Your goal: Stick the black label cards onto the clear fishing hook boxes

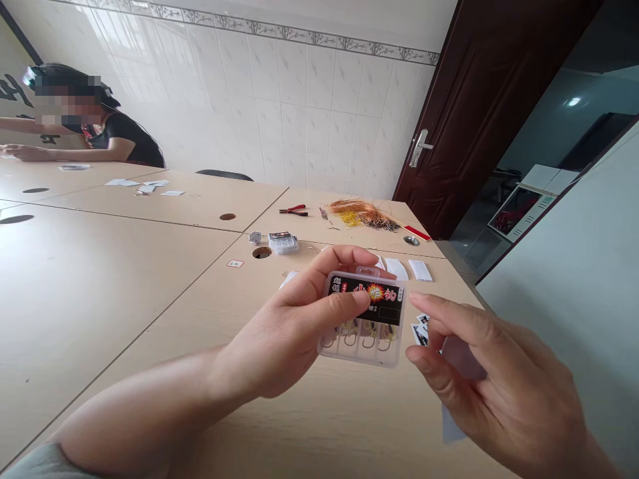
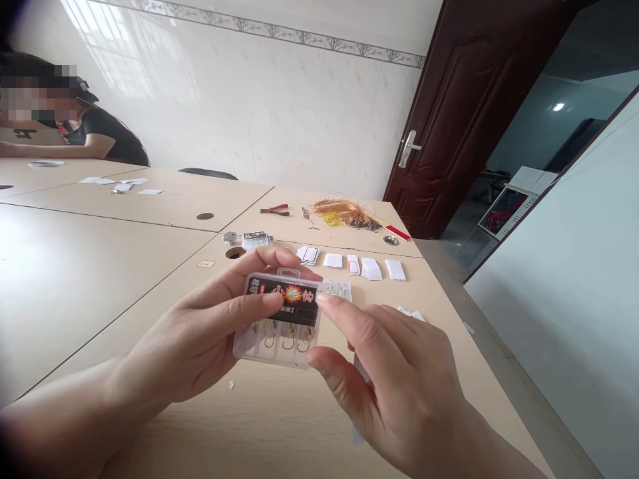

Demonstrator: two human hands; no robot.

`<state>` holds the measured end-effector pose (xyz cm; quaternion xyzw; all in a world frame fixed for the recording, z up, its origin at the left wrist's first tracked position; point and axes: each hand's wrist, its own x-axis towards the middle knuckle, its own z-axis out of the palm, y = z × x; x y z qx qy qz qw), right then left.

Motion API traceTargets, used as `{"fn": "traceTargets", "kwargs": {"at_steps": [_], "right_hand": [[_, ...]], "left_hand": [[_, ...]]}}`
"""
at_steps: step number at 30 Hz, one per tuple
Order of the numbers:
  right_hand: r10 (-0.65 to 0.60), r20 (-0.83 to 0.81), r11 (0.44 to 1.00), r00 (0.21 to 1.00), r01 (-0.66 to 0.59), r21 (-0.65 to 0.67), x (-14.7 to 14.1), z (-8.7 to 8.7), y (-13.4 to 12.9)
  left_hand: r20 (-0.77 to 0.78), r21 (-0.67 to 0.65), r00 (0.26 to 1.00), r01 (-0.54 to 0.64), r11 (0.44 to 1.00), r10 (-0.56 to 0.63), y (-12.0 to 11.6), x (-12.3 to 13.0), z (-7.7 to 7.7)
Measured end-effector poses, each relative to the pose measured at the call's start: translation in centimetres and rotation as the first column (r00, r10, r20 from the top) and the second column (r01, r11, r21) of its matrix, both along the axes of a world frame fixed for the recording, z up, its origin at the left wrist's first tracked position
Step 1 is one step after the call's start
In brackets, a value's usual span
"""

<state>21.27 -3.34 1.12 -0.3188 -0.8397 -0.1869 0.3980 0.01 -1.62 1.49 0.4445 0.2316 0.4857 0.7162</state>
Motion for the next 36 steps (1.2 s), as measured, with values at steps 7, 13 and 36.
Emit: {"fn": "traceTargets", "kwargs": {"at_steps": [7,13,36], "right_hand": [[0.043,0.013,0.999,0.999,-0.043,-0.009,0.1,0.4,0.0],[-0.03,0.11,0.993,0.993,0.043,-0.111,0.5,0.0,0.4],[-0.16,0.019,0.927,0.987,0.157,-0.339,1.5,0.0,1.8]], "left_hand": [[0.036,0.036,0.996,0.075,0.997,-0.076,0.0,0.0,-0.3],[0.039,0.051,0.994,0.096,0.994,-0.098,-0.1,0.0,-0.3],[-0.417,0.457,0.909,0.189,0.869,0.022,0.5,-0.7,-0.7]]}}
